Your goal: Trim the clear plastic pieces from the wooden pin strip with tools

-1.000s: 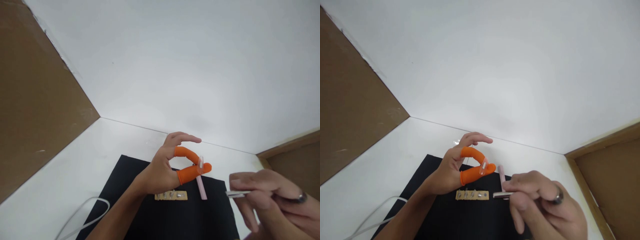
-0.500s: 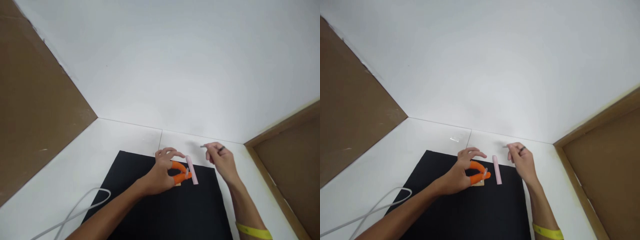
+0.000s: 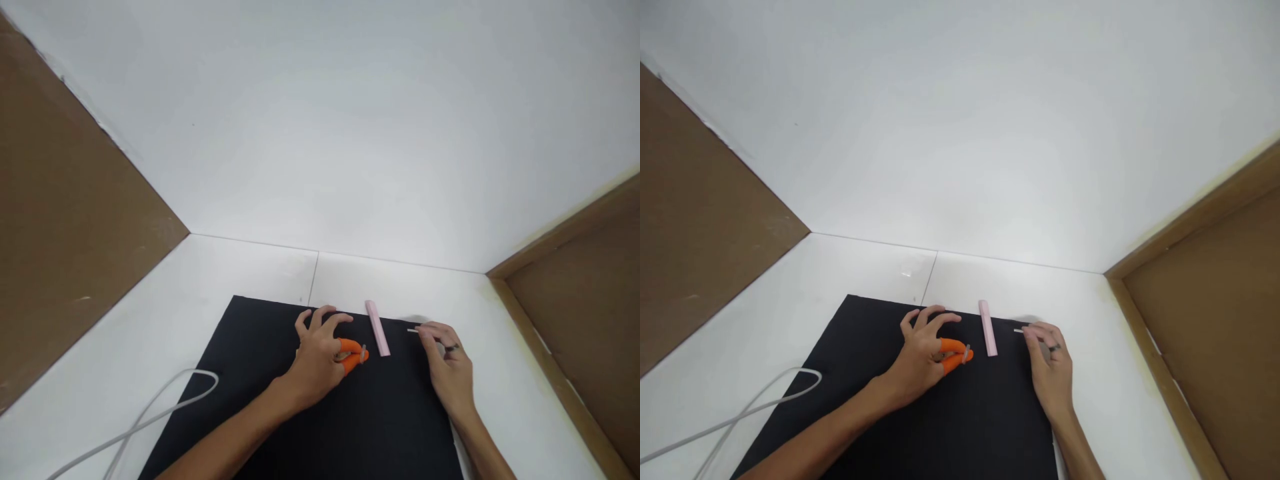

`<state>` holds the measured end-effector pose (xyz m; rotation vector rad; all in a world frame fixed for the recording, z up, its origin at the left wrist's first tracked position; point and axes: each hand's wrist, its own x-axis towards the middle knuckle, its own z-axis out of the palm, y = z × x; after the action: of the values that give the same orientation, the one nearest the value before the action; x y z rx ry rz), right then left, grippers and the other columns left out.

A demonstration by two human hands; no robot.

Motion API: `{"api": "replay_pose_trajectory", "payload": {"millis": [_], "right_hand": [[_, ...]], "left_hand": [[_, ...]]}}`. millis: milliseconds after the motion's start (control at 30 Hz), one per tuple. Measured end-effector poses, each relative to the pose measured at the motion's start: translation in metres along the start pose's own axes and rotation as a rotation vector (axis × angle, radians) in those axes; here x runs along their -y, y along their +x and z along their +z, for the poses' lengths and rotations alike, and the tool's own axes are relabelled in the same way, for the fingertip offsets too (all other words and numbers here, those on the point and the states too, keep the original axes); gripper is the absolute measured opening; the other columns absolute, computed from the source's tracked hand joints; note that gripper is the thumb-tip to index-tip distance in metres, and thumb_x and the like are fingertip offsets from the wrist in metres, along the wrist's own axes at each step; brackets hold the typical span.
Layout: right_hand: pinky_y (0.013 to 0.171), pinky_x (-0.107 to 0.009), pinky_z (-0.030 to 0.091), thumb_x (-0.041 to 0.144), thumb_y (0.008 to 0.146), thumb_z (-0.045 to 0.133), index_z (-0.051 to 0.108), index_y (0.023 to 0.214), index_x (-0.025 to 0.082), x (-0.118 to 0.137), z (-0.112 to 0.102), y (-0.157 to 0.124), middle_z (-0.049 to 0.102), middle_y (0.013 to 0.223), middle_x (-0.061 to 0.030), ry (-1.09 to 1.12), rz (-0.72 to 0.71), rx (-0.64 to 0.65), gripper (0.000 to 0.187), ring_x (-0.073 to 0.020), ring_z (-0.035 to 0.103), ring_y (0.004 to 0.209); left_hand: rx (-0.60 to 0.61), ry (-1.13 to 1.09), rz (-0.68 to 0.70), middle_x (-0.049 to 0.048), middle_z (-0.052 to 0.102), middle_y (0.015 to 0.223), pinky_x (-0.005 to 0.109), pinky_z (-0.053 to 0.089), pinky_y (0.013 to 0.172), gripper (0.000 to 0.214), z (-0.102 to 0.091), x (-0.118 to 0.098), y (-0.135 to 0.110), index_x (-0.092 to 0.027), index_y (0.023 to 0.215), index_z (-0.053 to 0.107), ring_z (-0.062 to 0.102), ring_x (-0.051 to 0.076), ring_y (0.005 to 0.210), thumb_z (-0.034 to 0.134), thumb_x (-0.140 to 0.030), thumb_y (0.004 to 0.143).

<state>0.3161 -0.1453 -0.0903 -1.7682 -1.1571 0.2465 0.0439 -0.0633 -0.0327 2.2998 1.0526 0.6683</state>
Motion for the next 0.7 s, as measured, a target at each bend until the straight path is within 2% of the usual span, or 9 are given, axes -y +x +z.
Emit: {"api": "replay_pose_trajectory", "payload": {"millis": [133, 300, 467, 700], "right_hand": [[0.099, -0.048, 0.059, 0.045, 0.102, 0.067, 0.071, 0.120, 0.019, -0.005, 0.001, 0.000, 0.073, 0.124, -0.0080, -0.023, -0.012, -0.039, 0.032, -0.0228, 0.071, 0.111], [0.100, -0.048, 0.059, 0.045, 0.102, 0.066, 0.071, 0.117, 0.018, -0.004, 0.003, -0.002, 0.074, 0.122, -0.0076, -0.031, -0.015, -0.025, 0.031, -0.0226, 0.072, 0.111], [0.100, -0.048, 0.059, 0.046, 0.102, 0.066, 0.072, 0.115, 0.018, -0.004, 0.005, -0.002, 0.074, 0.121, -0.0074, -0.035, -0.010, -0.007, 0.031, -0.0226, 0.072, 0.111], [0.102, -0.049, 0.058, 0.045, 0.102, 0.066, 0.072, 0.115, 0.018, -0.005, 0.004, -0.001, 0.074, 0.122, -0.0076, -0.029, -0.003, 0.002, 0.030, -0.0230, 0.071, 0.113]], "left_hand": [[-0.009, 0.035, -0.010, 0.0026, 0.074, 0.135, 0.075, 0.018, 0.114, 0.007, -0.007, -0.004, 0.004, -0.036, 0.087, 0.086, 0.052, 0.040, 0.141, 0.083, -0.032, 0.092], [0.017, 0.067, -0.025, 0.0035, 0.075, 0.136, 0.075, 0.023, 0.112, 0.008, -0.015, -0.005, 0.008, -0.036, 0.086, 0.086, 0.052, 0.041, 0.141, 0.082, -0.035, 0.092], [0.085, 0.080, -0.041, 0.0049, 0.077, 0.130, 0.075, 0.028, 0.111, 0.007, -0.011, -0.002, 0.008, -0.034, 0.083, 0.087, 0.056, 0.040, 0.136, 0.085, -0.035, 0.090], [0.121, 0.105, -0.058, 0.0057, 0.077, 0.130, 0.078, 0.025, 0.115, 0.005, -0.003, 0.001, 0.014, -0.035, 0.085, 0.088, 0.051, 0.042, 0.140, 0.086, -0.032, 0.088]]}}
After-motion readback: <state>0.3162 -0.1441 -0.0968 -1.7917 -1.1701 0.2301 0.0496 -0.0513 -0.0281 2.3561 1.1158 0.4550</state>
